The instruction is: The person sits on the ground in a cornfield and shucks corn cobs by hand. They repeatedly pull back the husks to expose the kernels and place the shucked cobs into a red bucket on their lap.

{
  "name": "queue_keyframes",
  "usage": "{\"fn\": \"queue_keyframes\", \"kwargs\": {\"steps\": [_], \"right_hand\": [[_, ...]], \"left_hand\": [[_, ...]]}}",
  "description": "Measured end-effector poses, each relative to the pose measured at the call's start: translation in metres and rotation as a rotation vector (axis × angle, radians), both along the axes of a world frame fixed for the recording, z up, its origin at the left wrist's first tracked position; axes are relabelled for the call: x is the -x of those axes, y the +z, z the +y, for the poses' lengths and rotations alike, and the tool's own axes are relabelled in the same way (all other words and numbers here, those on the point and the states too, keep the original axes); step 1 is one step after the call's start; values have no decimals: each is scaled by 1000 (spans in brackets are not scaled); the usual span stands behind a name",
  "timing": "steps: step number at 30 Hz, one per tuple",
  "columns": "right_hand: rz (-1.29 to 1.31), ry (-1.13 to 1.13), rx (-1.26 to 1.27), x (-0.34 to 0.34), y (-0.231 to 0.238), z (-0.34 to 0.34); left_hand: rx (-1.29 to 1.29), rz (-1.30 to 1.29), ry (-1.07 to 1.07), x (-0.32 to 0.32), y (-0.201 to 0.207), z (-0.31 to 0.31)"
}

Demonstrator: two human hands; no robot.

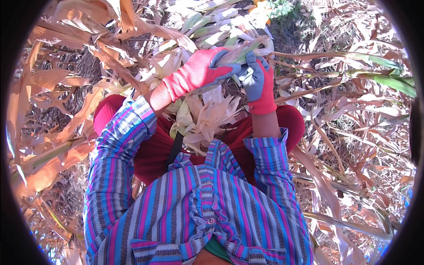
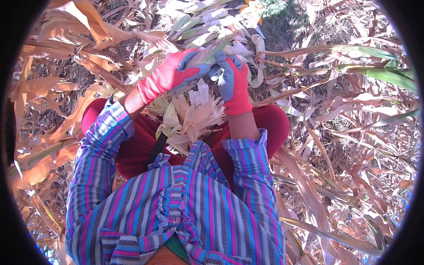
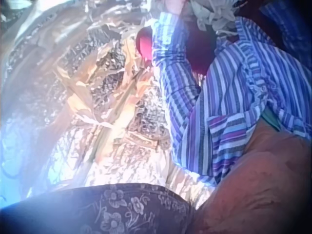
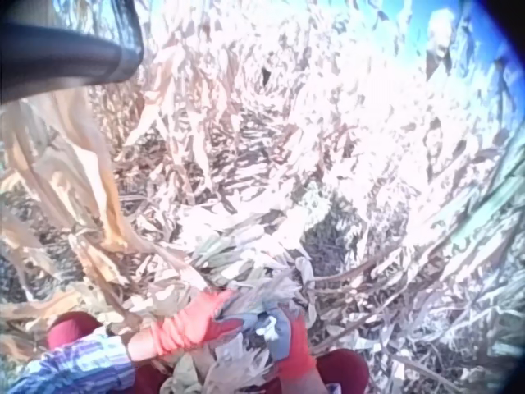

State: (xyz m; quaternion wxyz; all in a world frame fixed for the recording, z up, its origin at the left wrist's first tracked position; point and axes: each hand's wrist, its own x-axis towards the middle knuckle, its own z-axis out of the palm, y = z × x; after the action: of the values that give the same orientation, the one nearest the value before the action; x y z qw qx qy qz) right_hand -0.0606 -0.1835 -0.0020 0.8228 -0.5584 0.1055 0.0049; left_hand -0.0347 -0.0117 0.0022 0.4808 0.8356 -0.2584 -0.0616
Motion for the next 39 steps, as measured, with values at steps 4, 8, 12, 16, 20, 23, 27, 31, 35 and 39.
{"fn": "queue_keyframes", "kwargs": {"steps": [4, 8, 12, 16, 20, 23, 27, 31, 35, 39], "right_hand": [[-29, 88, -461, -3, -28, -8], [-80, 116, -571, -1, -17, 8], [-126, 11, 44, 6, -10, 26], [-165, -100, 377, -2, -4, 42], [-475, -114, 778, 12, 7, 31], [-681, -34, 826, 28, 26, 38], [-814, -83, 635, 11, 19, 30], [-536, 62, 247, 4, 7, 27], [-357, 157, 269, 5, 20, 38], [-220, 301, 55, 15, 37, 37]], "left_hand": [[117, -41, 32, 8, -18, -7], [36, -343, 136, -2, -17, -7], [104, -576, 257, -14, 11, -21], [73, -193, 476, -24, 5, -20], [678, 467, 552, -64, 15, 25], [984, 698, 553, -89, -2, 54], [1049, 683, 263, -77, -3, 25], [1085, 842, 248, -63, 44, 7], [1051, 590, 322, -84, 6, 2], [951, 657, 423, -105, -4, 20]]}}
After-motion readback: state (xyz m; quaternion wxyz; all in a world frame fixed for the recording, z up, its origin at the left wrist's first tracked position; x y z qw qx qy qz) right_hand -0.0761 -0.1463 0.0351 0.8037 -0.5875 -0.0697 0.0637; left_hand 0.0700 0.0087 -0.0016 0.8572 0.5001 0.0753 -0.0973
